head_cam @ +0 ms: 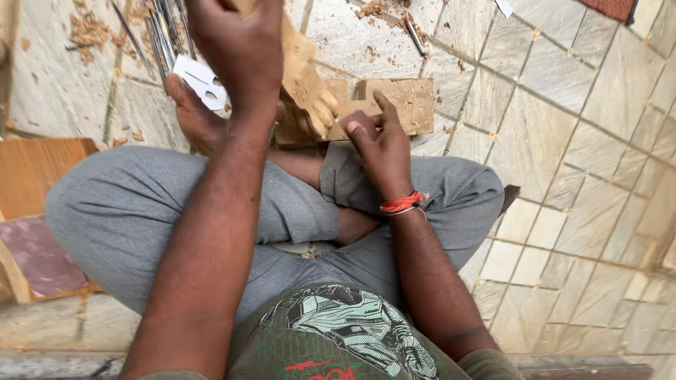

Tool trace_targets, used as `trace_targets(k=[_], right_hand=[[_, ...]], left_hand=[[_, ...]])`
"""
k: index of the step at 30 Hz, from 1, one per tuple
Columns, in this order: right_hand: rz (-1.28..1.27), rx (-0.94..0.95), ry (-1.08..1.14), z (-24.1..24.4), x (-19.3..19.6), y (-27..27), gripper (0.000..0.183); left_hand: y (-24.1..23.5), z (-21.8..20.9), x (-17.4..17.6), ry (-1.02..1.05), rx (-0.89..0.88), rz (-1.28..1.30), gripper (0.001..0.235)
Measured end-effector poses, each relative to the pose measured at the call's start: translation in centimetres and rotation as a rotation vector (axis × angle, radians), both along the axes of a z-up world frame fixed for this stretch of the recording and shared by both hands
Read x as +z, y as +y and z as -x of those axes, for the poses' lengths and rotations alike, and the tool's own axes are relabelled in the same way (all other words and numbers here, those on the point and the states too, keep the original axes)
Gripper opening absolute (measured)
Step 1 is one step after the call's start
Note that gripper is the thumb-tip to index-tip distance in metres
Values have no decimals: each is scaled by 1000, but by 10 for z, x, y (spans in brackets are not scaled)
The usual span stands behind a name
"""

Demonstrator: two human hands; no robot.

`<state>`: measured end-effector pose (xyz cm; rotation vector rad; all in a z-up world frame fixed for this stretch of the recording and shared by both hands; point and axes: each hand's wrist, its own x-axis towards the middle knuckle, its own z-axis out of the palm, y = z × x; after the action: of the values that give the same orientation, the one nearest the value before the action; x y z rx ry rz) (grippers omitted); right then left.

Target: The person sits cross-legged on a tiled floor and carves a wooden piece shaped like a hand using a small chisel and a sanding block. They repeatedly carve details and smooth the surface, rotating the piece to access different areas.

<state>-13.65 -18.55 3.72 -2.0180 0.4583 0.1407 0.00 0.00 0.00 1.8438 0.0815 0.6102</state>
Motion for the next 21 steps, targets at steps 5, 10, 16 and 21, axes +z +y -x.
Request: trace_targets(k=[5, 10, 16, 21], right_hand=[[-638, -307, -110, 5, -54, -7, 34], [-793, -386, -84, -6, -52, 32, 27], [85, -210, -165, -13, -19, 59, 37], [411, -136, -153, -33, -14, 55, 37]], left_hand=[[29, 70, 77, 50, -72, 44, 48], [54, 108, 122, 182, -148, -518, 45], [54, 120, 124, 132, -180, -646, 13], [53, 122, 116, 202, -150, -560, 13]])
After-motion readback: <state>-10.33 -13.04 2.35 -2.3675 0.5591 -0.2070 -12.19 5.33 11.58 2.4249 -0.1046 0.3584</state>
